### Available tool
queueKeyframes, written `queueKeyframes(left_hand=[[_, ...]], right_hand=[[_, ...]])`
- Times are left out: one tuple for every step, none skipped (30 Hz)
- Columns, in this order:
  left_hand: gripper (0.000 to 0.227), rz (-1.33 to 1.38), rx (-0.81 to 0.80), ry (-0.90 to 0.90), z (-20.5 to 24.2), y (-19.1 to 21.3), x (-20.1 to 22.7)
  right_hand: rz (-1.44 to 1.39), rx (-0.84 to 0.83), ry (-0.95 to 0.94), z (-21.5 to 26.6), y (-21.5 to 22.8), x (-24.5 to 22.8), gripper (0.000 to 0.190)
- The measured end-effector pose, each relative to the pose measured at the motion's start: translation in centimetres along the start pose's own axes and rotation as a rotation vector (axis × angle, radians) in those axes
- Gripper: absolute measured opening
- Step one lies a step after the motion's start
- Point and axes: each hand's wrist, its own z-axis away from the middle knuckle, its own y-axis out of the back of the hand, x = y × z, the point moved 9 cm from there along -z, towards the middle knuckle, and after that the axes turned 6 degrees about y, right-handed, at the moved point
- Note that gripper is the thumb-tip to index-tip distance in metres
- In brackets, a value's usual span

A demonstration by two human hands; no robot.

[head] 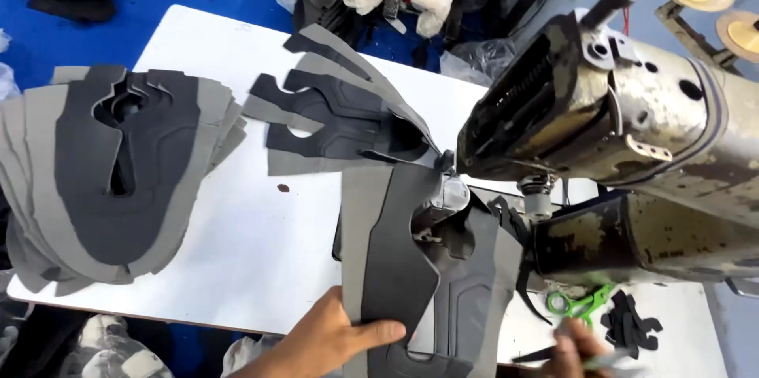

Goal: Sewing together pre-cut fabric and foam components of a shoe upper using an industrial sewing machine.

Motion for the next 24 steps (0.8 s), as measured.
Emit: queueKeyframes(left_hand=[[0.060,0.025,0.024,0.031,-0.3,0.0,-0.4],[0.056,0.049,0.046,0.065,-0.6,0.0,-0.8],[0.056,0.048,0.039,0.071,-0.5,-0.3,-0.9],[0.052,0.031,0.054,0.035,-0.4,-0.4,-0.6],[0.049,0.013,0.068,-0.002,-0.3,-0.4,-0.4],[0.049,0.014,0.068,0.003,-0.2,-0.6,-0.8],[0.047,0.017,0.074,-0.012,-0.1,-0.7,-1.1],[0.045,0.023,0.081,-0.026,0.0,-0.8,-1.4],[0.045,0.026,0.082,-0.021,0.1,-0.9,-1.7],[0.043,0.050,0.082,-0.009,0.3,-0.9,-2.1],[0.041,0.075,0.082,0.002,0.4,-0.9,-2.5],[0.041,0.078,0.085,0.006,0.5,-1.0,-2.7],[0.040,0.130,0.075,-0.019,0.7,-1.0,-2.7],[0.039,0.180,0.067,-0.049,0.8,-1.0,-2.5],[0.039,0.182,0.072,-0.049,0.8,-0.9,-2.6],[0.039,0.188,0.072,-0.045,0.8,-0.9,-2.8],[0.039,0.195,0.072,-0.041,0.8,-0.9,-3.0],[0.039,0.195,0.073,-0.040,0.9,-0.8,-2.9],[0.040,0.158,0.083,-0.015,0.9,-0.8,-3.0],[0.041,0.120,0.091,0.011,0.9,-0.7,-3.1],[0.041,0.120,0.090,0.012,0.8,-0.7,-3.3],[0.044,0.083,0.096,0.036,0.7,-0.6,-3.8],[0.046,0.045,0.102,0.060,0.6,-0.5,-4.2],[0.046,0.045,0.097,0.063,0.7,-0.6,-3.9]], right_hand=[[-0.020,0.006,-0.013,-0.7,-2.3,-4.9,0.043],[-0.040,0.014,-0.027,-0.3,-3.7,-10.4,0.043],[-0.035,0.020,-0.032,0.0,-3.7,-11.4,0.043],[0.084,-0.064,0.077,0.0,-4.6,-13.3,0.041],[0.203,-0.150,0.185,0.2,-5.7,-15.1,0.040],[0.204,-0.151,0.180,1.6,-8.5,-17.5,0.040],[0.156,-0.187,0.113,3.0,-11.7,-19.3,0.031],[0.107,-0.225,0.047,4.4,-14.9,-21.2,0.023],[0.109,-0.228,0.041,5.1,-17.5,-23.4,0.023],[0.068,-0.281,-0.090,6.0,-20.5,-24.5,0.032],[0.027,-0.332,-0.222,7.1,-23.6,-25.7,0.044],[0.029,-0.337,-0.225,7.4,-24.7,-26.2,0.044],[0.017,-0.372,-0.259,7.8,-26.1,-26.4,0.051],[0.004,-0.407,-0.289,8.2,-27.6,-26.7,0.058],[0.004,-0.413,-0.289,8.3,-28.1,-26.4,0.058],[0.000,-0.444,-0.311,8.7,-28.7,-25.9,0.053],[-0.005,-0.474,-0.332,9.1,-29.3,-25.4,0.048],[-0.004,-0.475,-0.334,9.2,-29.4,-25.2,0.048],[0.017,-0.475,-0.338,9.3,-29.4,-25.0,0.044],[0.039,-0.474,-0.342,9.4,-29.5,-24.8,0.040],[0.039,-0.473,-0.343,9.4,-29.5,-24.8,0.040],[0.063,-0.462,-0.362,9.5,-29.4,-24.7,0.039],[0.086,-0.451,-0.381,9.6,-29.2,-24.6,0.039],[0.088,-0.447,-0.384,9.7,-29.0,-24.3,0.039]])
